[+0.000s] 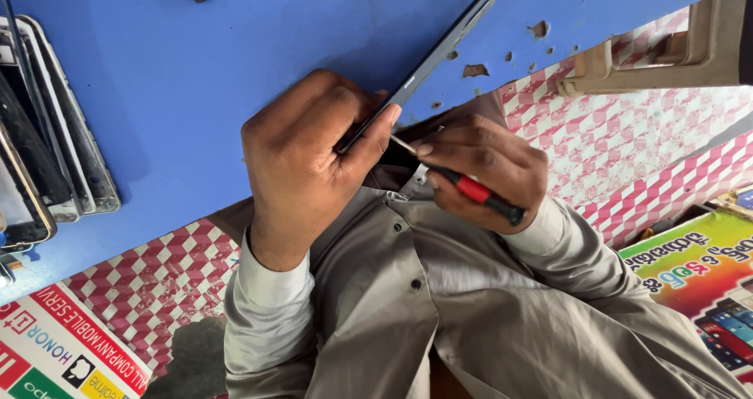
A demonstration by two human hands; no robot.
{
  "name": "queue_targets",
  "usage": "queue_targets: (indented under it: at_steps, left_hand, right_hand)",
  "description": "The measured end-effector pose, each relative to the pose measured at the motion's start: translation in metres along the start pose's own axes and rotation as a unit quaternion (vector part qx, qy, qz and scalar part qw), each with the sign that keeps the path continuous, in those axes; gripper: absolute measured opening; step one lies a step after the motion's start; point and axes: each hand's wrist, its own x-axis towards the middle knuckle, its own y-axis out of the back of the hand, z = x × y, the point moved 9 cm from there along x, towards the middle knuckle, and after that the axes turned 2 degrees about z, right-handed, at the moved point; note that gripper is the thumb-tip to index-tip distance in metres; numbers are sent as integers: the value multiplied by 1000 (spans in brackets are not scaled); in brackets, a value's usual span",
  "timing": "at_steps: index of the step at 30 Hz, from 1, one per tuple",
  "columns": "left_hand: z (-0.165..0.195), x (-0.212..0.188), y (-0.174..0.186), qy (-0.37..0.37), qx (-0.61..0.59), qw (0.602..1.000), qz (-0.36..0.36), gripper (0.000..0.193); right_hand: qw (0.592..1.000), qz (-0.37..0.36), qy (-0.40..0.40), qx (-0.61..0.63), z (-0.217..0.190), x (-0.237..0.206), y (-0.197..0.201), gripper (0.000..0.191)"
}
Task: The person uses a red-handled screwdriver to scrape and clean the edges and back surface of a dark gray phone back cover. They rotate the cover to access different sides and continue scraping along the perimeter and camera cutout area.
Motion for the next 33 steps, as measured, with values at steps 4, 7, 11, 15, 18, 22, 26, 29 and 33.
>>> queue_targets:
  at_steps: [4, 7, 11, 15, 18, 22, 26, 29, 33]
  left_hand:
    - [-1, 0, 0, 7, 0, 1000, 2, 23]
    - [-4, 1, 0, 21, -6, 1000, 1, 24]
    - [-4, 3, 2, 32, -3, 999, 8, 22]
    - [-4, 9, 3, 32, -13, 999, 20, 17]
    - [-5, 13, 6, 37, -17, 998, 44, 20]
    - [-24, 14, 8, 141, -122, 978, 94, 26]
    - [-37, 15, 9, 224, -201, 946, 121, 30]
    - [-35, 24, 8, 212, -176, 956, 102, 28]
    - [-23, 48, 8, 97, -50, 993, 50, 19]
  right_hand:
    - [1000, 13, 2, -11, 1, 1, 0, 30]
    - [1000, -10, 9, -1, -1, 2, -2, 29]
    - [1000, -2, -2, -17, 0, 8, 3, 27]
    - [1000, -7, -4, 3, 3, 16, 7, 26]
    - [999, 7, -31, -39, 12, 18, 16, 23]
    - [998, 33, -40, -42, 21, 19, 27, 22]
    - [991, 65, -112, 27, 36, 23, 29, 14]
    - [992, 64, -95, 54, 40, 36, 29, 20]
    - [996, 53, 23, 74, 32, 57, 39, 41]
